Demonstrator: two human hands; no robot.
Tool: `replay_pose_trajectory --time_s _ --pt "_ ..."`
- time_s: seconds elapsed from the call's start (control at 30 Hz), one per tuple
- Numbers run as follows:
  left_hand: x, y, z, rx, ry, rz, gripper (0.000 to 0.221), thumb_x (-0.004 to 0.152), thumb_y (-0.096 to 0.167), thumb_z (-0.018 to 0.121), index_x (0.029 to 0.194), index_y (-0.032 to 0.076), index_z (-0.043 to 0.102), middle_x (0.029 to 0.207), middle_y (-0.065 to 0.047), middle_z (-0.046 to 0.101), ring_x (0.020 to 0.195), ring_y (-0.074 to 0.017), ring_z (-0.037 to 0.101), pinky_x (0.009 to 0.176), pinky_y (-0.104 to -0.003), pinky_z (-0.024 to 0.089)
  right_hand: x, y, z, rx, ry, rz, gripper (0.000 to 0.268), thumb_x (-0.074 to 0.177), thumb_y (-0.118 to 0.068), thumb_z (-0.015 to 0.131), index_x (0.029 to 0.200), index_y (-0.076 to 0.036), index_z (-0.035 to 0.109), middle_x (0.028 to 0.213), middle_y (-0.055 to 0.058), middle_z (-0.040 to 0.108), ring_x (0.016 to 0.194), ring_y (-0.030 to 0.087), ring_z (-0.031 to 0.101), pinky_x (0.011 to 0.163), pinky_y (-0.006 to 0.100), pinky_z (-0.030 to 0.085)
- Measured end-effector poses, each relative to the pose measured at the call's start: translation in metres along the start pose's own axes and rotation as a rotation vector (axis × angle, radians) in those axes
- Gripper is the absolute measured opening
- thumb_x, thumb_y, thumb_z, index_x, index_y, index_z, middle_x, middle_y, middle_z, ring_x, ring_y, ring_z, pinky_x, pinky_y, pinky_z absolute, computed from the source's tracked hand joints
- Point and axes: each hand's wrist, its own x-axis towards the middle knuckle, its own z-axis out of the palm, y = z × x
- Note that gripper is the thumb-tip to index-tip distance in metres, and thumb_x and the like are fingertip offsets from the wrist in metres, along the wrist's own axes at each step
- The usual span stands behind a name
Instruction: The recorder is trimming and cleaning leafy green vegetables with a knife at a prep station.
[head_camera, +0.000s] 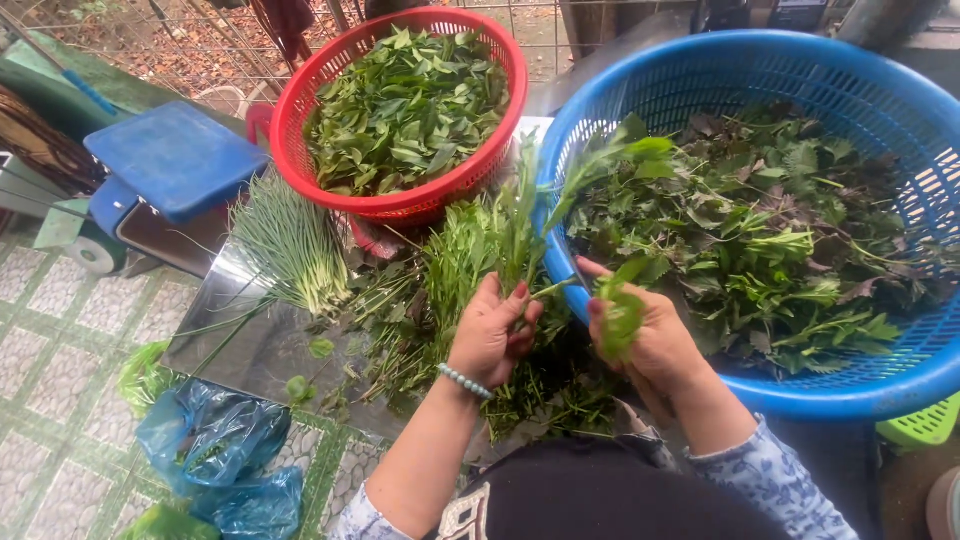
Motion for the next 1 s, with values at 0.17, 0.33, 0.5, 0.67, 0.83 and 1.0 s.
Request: replay_pose_trajectory --time_s 0.17,0.33,0.5,0.67,0.83,1.0 --pt "0.011 -0.017 0.018 -0.021 0.025 0.003 0.026 0.101 0.018 0.059 0.122 0.014 0.044 0.075 0.0 0.057 0.051 -0.0069 0.045 0.042 -0.019 0.031 0.009 0.0 -0.028 -0.178 0.335 -0.262 0.051 0.107 -0.027 0.058 0.152 -0.005 0.05 0.078 0.002 0.063 0.055 0.011 0.052 0.048 0.025 0.045" --pt "0.018 -0.018 0.023 0.141 0.057 0.122 0.03 0.101 0.015 0.062 0.126 0.013 0.045 0.081 -0.001 0.062 0.062 -0.0055 0.055 0.049 -0.018 0.036 -0.014 -0.052 -0.036 0.784 -0.077 -0.201 0.048 0.111 -0.043 0.054 0.134 -0.001 0.055 0.066 0.002 0.052 0.049 0.011 0.046 0.043 0.025 0.037" --pt "0.029 -0.017 0.015 0.213 -0.103 0.03 0.019 0.105 0.021 0.061 0.12 0.01 0.054 0.077 0.0 0.061 0.056 -0.0048 0.049 0.047 -0.018 0.034 -0.007 -0.032 -0.043 0.374 -0.05 0.043 0.036 0.104 -0.041 0.057 0.11 -0.006 0.053 0.062 0.005 0.052 0.044 0.012 0.045 0.039 0.026 0.036" --pt "0.053 -0.033 0.02 0.219 -0.085 0.02 0.015 0.108 0.023 0.058 0.109 0.009 0.054 0.075 0.0 0.061 0.053 -0.0057 0.045 0.044 -0.02 0.031 0.012 -0.026 -0.031 0.176 0.24 0.099 0.021 0.097 -0.036 0.061 0.101 -0.015 0.058 0.063 0.002 0.053 0.045 0.012 0.045 0.04 0.025 0.035" --pt "0.075 -0.052 0.048 -0.002 0.13 -0.132 0.01 0.104 0.023 0.058 0.102 0.015 0.052 0.071 0.0 0.059 0.049 -0.007 0.043 0.041 -0.022 0.028 0.032 -0.016 -0.068 0.43 0.576 0.058 0.043 0.098 -0.056 0.059 0.081 -0.017 0.05 0.059 -0.005 0.049 0.044 0.007 0.045 0.039 0.023 0.036" --pt "0.093 -0.048 0.036 0.361 0.118 0.211 0.012 0.103 0.017 0.061 0.111 0.009 0.058 0.08 -0.001 0.064 0.06 -0.0086 0.055 0.052 -0.023 0.041 0.012 -0.005 -0.119 1.195 0.183 -0.068 0.049 0.11 -0.055 0.053 0.089 -0.011 0.05 0.063 -0.007 0.047 0.048 0.005 0.045 0.044 0.02 0.037"
